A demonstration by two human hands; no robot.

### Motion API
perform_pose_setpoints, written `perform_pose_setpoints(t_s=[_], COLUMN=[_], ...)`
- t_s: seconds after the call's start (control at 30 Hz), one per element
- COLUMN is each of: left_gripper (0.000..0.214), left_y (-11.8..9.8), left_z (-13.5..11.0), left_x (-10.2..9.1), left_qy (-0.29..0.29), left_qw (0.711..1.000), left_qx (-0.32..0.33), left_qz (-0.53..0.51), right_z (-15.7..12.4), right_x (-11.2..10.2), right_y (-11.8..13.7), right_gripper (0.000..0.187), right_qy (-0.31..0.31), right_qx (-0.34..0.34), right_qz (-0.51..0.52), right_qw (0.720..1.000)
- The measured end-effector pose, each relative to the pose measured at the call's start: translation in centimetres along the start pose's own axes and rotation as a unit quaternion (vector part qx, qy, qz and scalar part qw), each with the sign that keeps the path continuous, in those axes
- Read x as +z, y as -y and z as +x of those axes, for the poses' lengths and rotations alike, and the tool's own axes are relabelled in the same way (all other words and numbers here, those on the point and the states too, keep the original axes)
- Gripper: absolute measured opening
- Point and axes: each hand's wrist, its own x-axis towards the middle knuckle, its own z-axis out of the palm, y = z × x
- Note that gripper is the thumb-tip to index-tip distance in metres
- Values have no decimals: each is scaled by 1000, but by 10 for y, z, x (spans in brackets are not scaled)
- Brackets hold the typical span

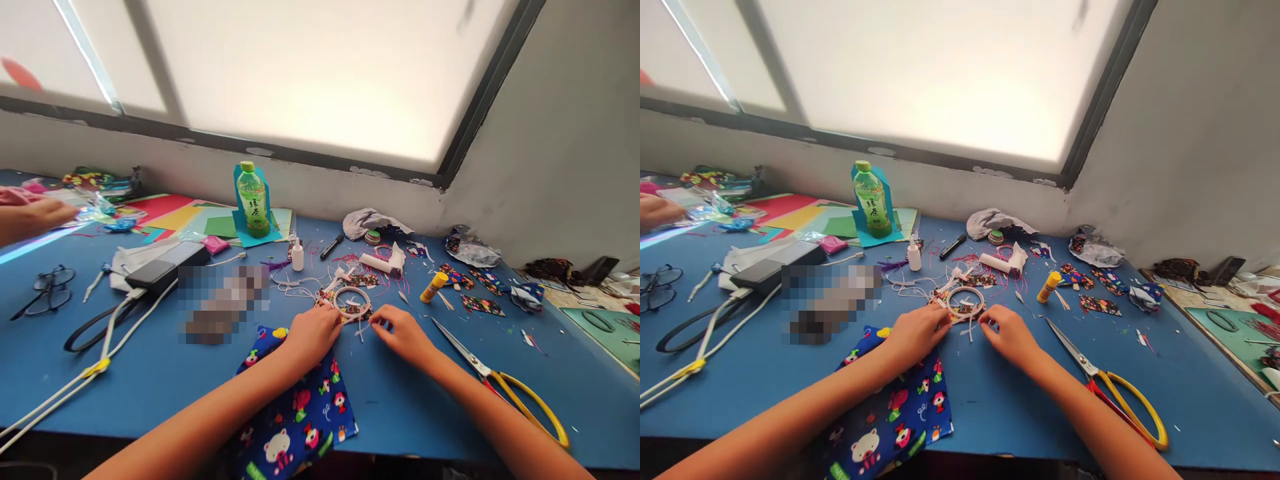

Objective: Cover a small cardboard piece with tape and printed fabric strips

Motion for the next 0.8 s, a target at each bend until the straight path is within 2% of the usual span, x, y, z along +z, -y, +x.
perform_pose_setpoints(t_s=[0.13,0.23,0.4,0.6,0.7,0.8], left_gripper=[15,17,19,14,21,18], left_y=[1,-2,-7,-7,-5,3], left_z=[7,15,19,9,6,10], left_x=[11,20,30,38,35,22], left_qy=[6,19,30,33,46,65], left_qw=[999,995,989,985,965,948], left_qx=[9,35,66,79,101,140], left_qz=[-46,-91,-131,-151,-236,-278], right_z=[-3,-3,-5,-10,-6,-7], right_x=[23,31,30,37,35,19], right_y=[0,-1,2,3,3,7], right_gripper=[7,7,22,29,35,33], right_qy=[-5,-9,2,35,44,37], right_qx=[-2,11,56,137,170,193], right_qz=[39,84,189,335,370,375], right_qw=[999,996,980,932,912,906])
